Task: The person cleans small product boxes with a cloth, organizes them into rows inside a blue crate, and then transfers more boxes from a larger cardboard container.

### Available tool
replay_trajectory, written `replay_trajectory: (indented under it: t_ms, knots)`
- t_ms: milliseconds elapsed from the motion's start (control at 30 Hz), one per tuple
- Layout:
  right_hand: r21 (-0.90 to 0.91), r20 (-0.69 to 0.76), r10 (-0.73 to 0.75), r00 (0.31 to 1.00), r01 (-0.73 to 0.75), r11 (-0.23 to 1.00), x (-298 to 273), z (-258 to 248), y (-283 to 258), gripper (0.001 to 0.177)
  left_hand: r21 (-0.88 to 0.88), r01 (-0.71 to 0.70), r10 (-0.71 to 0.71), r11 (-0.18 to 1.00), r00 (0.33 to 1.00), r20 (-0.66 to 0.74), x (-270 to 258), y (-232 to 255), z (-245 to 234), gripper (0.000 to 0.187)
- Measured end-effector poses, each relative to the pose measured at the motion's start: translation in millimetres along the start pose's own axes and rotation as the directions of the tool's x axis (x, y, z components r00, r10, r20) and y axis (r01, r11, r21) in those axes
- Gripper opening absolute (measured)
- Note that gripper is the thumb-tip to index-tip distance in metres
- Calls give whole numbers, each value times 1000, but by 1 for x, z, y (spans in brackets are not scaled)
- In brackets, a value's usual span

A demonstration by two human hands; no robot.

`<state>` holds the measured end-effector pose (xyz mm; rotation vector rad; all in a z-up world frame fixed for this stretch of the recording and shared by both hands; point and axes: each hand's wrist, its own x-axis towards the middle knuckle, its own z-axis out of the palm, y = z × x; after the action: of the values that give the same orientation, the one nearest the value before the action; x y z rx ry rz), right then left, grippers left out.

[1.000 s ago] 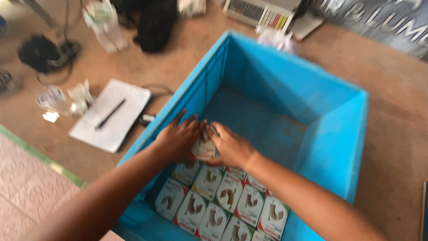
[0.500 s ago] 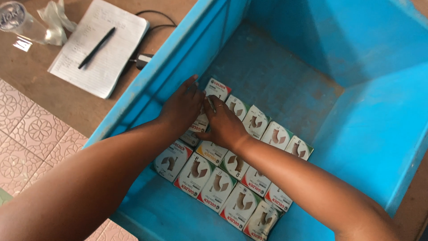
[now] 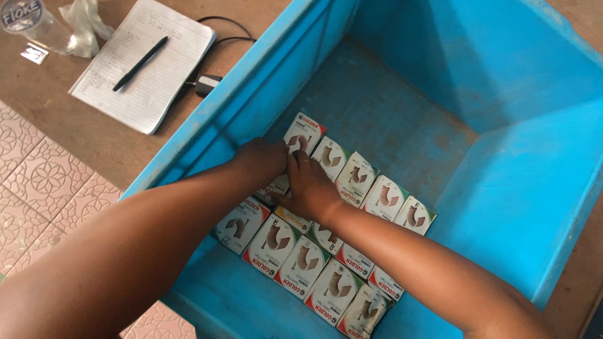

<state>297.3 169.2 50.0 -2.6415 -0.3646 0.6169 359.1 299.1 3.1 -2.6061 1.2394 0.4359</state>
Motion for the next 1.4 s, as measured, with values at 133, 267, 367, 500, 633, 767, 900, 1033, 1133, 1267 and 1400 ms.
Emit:
replay_trajectory:
  t_ms: [133,267,367,500,633,767,900,1033,1133,1267,1400]
  knots:
    - [-29,-6,-12,1000,12,999,-7,-9,-10,70,-52,41,-39,998,998,40,-10,5,-17,26]
    - [-52,-43,-38,998,36,998,-14,-18,-17,64,-153,114,-95,982,987,126,-16,11,-35,28]
    - [-71,-66,-42,997,38,997,-10,-7,-14,62,-217,165,-124,962,974,190,-20,15,-49,30]
    - [-145,-79,-31,996,19,989,-7,2,-11,63,-300,250,-166,921,946,278,-24,19,-70,34]
    - [-159,-88,-34,995,20,987,-7,4,-10,64,-238,123,7,964,877,481,17,1,-18,56]
    - [-183,-120,-56,991,33,983,-6,6,-6,66,-116,12,30,993,936,352,32,-3,13,60]
    - [-194,-110,-48,993,26,981,-15,-20,-25,70,46,-49,33,998,953,301,53,-7,24,76]
    - [-206,-88,-44,995,25,978,-16,-28,-16,76,-123,-85,124,989,927,354,8,-11,-65,78]
    - [-288,-68,-60,996,38,957,-21,-37,5,82,-188,-129,180,974,939,292,10,-16,-70,104]
    - [-335,-234,-108,966,24,942,-39,-45,29,87,-399,-131,193,908,974,119,-3,-10,-108,90]
    - [-342,-315,-100,944,-15,940,-57,-55,38,92,-446,-247,226,860,969,-101,-14,-12,-119,91]
